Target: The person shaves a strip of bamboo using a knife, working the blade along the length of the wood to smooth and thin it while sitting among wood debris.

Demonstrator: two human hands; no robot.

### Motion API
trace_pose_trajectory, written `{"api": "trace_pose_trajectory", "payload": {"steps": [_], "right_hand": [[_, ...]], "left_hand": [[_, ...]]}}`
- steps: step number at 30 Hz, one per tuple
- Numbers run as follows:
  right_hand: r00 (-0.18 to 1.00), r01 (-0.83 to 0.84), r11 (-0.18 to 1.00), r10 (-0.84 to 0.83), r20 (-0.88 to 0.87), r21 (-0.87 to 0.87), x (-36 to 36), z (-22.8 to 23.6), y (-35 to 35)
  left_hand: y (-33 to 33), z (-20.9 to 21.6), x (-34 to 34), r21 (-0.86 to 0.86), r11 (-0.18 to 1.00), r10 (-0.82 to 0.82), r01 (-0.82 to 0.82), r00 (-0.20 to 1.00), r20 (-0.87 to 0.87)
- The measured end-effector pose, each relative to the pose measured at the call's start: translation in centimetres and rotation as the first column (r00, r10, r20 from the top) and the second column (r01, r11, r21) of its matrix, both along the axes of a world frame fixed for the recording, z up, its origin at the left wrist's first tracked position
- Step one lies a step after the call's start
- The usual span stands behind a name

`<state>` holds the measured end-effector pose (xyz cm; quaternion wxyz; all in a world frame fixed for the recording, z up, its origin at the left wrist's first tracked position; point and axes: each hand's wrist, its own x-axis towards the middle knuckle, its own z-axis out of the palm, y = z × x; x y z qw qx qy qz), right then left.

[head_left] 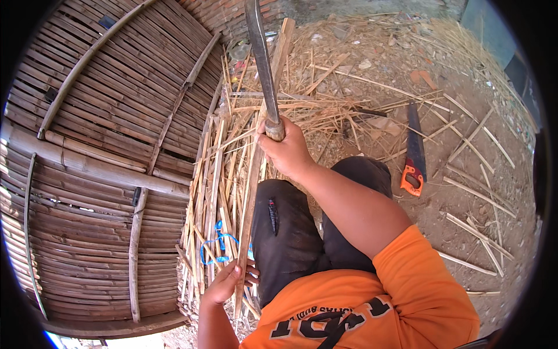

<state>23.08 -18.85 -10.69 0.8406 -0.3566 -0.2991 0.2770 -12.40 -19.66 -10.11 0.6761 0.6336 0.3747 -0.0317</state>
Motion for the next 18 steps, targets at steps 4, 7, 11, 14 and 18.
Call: {"api": "trace_pose_trajectory", "payload": {"steps": [4, 7, 11, 14, 18], "right_hand": [[0.992, -0.125, 0.992, 0.125, 0.023, -0.025, -0.3, -0.2, -0.7], [0.946, 0.019, 0.978, 0.049, 0.320, -0.206, 1.0, -0.5, -0.7], [0.533, 0.459, 0.888, -0.295, 0.793, 0.022, 3.0, -1.7, -1.5], [0.368, 0.383, 0.871, 0.160, 0.916, -0.307, 4.1, -1.1, -4.7], [-0.038, 0.393, 0.900, 0.219, 0.975, -0.186, 3.0, -1.4, -6.2]], "left_hand": [[-1.0, -1.6, -0.7, -0.126, 0.990, 0.059, -0.062, 0.998, -0.025], [-1.3, -1.7, -1.0, 0.118, 0.978, 0.174, -0.171, 0.984, -0.019], [-0.7, -1.9, -1.5, 0.668, 0.724, 0.245, -0.170, 0.969, -0.019], [-0.9, -0.9, 0.2, 0.866, 0.485, 0.302, -0.118, 0.952, -0.039], [-0.8, -1.4, 0.2, 0.949, 0.315, 0.353, -0.010, 0.929, -0.108]]}}
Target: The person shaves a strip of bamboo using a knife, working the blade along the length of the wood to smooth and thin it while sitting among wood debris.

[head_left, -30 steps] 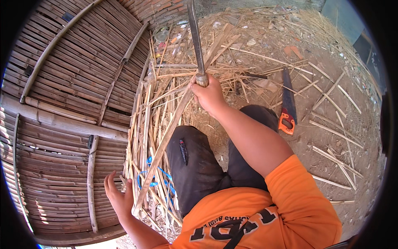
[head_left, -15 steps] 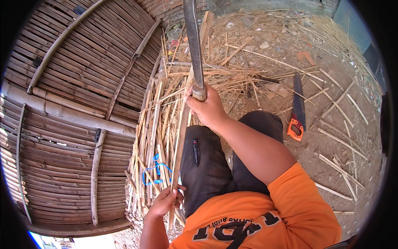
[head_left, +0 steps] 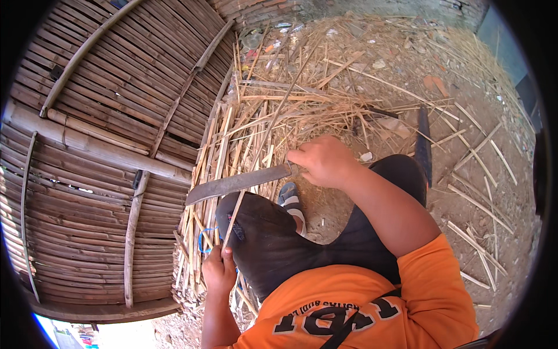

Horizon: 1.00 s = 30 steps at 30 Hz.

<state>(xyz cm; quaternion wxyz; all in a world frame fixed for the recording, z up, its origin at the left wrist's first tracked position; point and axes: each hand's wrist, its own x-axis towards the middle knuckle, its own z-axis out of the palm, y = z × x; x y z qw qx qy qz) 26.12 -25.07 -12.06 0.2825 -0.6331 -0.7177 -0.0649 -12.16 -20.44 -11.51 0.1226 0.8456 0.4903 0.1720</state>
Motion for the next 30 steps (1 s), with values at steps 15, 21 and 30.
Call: {"api": "trace_pose_trajectory", "payload": {"steps": [15, 21, 30], "right_hand": [[0.995, 0.027, 0.994, -0.016, -0.101, 0.107, -0.8, -0.2, 1.2], [0.914, 0.267, 0.963, -0.244, -0.323, 0.026, 3.0, -0.7, 1.3], [1.000, -0.021, 0.999, 0.022, -0.021, 0.033, -1.1, 0.0, 0.9]], "left_hand": [[-0.1, -1.7, -3.3, -0.534, 0.843, 0.149, 0.071, 0.922, 0.358], [-0.3, -1.4, -4.1, -0.590, 0.791, 0.071, 0.160, 0.934, 0.349], [-0.6, 0.2, -1.0, -0.781, 0.610, 0.201, 0.135, 0.927, 0.317]]}}
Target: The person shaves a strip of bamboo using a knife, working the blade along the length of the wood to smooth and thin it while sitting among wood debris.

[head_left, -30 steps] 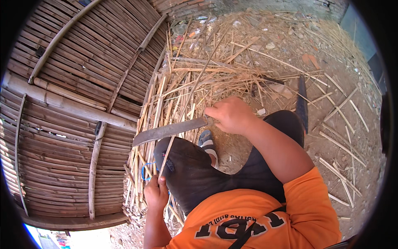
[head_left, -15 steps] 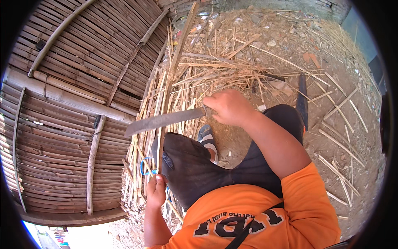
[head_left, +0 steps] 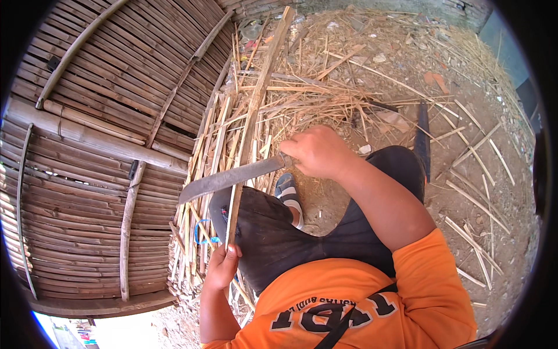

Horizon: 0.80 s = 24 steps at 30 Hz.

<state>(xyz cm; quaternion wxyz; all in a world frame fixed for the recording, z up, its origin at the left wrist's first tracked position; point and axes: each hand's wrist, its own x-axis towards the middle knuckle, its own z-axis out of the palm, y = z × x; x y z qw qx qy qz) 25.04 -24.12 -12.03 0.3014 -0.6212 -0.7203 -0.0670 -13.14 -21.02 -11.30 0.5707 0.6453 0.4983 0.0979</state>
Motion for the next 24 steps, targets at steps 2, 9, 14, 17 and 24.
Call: {"api": "trace_pose_trajectory", "payload": {"steps": [2, 9, 14, 17, 24], "right_hand": [[0.999, 0.028, 1.000, -0.028, -0.029, -0.006, 0.2, -0.1, 0.2], [0.904, 0.322, 0.945, -0.323, -0.280, -0.049, 5.2, -0.7, 0.4], [0.984, 0.110, 0.992, -0.117, -0.136, -0.056, 1.6, 0.2, -0.2], [0.993, 0.082, 0.997, -0.080, -0.089, 0.015, 1.5, 0.4, -0.2], [0.908, 0.335, 0.942, -0.328, -0.261, -0.016, 5.9, -0.4, 0.1]], "left_hand": [[0.5, -0.6, -1.0, 0.075, 0.995, -0.057, 0.060, 0.997, -0.046], [0.1, -0.7, -2.7, -0.024, 0.999, -0.046, 0.043, 0.990, -0.134], [0.0, -0.5, -2.4, -0.163, 0.983, -0.081, 0.083, 0.996, 0.020], [0.2, -0.4, -3.3, -0.133, 0.987, -0.095, 0.089, 0.995, -0.037], [0.0, 0.1, -3.5, 0.094, 0.991, -0.075, 0.092, 0.982, -0.174]]}}
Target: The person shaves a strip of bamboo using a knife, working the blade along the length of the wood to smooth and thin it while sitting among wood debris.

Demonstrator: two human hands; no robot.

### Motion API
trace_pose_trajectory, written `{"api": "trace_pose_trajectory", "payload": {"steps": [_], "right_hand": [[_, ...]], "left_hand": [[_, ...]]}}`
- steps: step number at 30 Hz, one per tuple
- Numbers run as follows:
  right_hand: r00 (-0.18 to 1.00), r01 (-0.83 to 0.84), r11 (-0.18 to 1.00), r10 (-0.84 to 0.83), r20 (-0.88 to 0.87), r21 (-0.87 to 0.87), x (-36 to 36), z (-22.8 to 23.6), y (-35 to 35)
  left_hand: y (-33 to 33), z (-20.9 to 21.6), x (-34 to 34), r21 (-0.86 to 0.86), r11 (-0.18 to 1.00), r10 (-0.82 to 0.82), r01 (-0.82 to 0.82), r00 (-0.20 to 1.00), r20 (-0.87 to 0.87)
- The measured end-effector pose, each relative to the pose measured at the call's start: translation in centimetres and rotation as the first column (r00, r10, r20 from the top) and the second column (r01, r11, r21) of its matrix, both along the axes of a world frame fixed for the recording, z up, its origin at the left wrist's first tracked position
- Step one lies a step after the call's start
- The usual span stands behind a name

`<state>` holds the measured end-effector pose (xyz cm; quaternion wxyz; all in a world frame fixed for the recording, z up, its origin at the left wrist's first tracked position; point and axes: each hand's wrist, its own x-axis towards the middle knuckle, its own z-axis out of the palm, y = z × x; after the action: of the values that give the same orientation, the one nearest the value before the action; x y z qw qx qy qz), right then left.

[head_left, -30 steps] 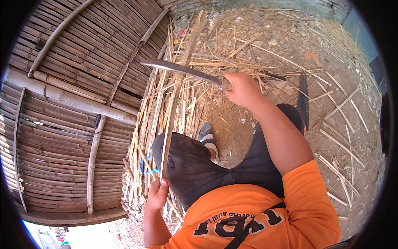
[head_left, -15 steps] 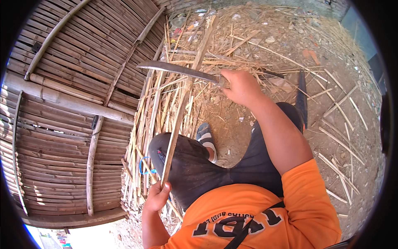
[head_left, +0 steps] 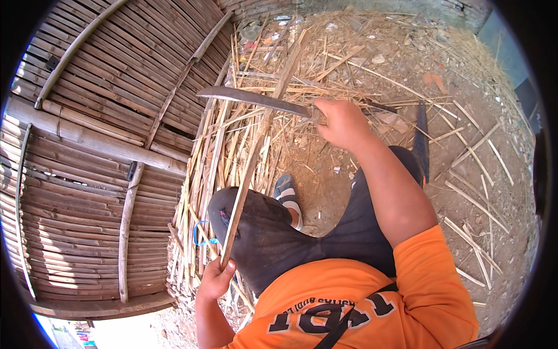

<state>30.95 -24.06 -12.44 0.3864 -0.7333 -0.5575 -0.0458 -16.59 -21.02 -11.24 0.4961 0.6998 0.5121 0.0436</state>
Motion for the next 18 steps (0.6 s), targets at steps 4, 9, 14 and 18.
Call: {"api": "trace_pose_trajectory", "payload": {"steps": [4, 9, 14, 18], "right_hand": [[0.977, -0.187, 0.982, 0.188, 0.096, -0.014, -3.1, 0.3, -0.6], [0.947, -0.248, 0.962, 0.266, 0.180, -0.118, -4.3, 0.9, -0.3], [0.999, -0.010, 1.000, 0.010, -0.030, -0.003, -0.7, 0.8, -0.7], [1.000, -0.025, 0.998, 0.026, -0.006, 0.064, -0.9, 0.3, -0.7]], "left_hand": [[-0.3, -0.1, 1.6, 0.093, 0.996, 0.015, -0.013, 1.000, -0.024], [-0.1, -0.2, 1.0, 0.243, 0.970, -0.001, 0.002, 1.000, -0.005], [0.0, -0.6, -0.7, 0.176, 0.984, 0.039, -0.030, 0.998, -0.048], [-0.1, -0.7, -0.5, 0.168, 0.986, -0.003, 0.003, 1.000, -0.004]]}}
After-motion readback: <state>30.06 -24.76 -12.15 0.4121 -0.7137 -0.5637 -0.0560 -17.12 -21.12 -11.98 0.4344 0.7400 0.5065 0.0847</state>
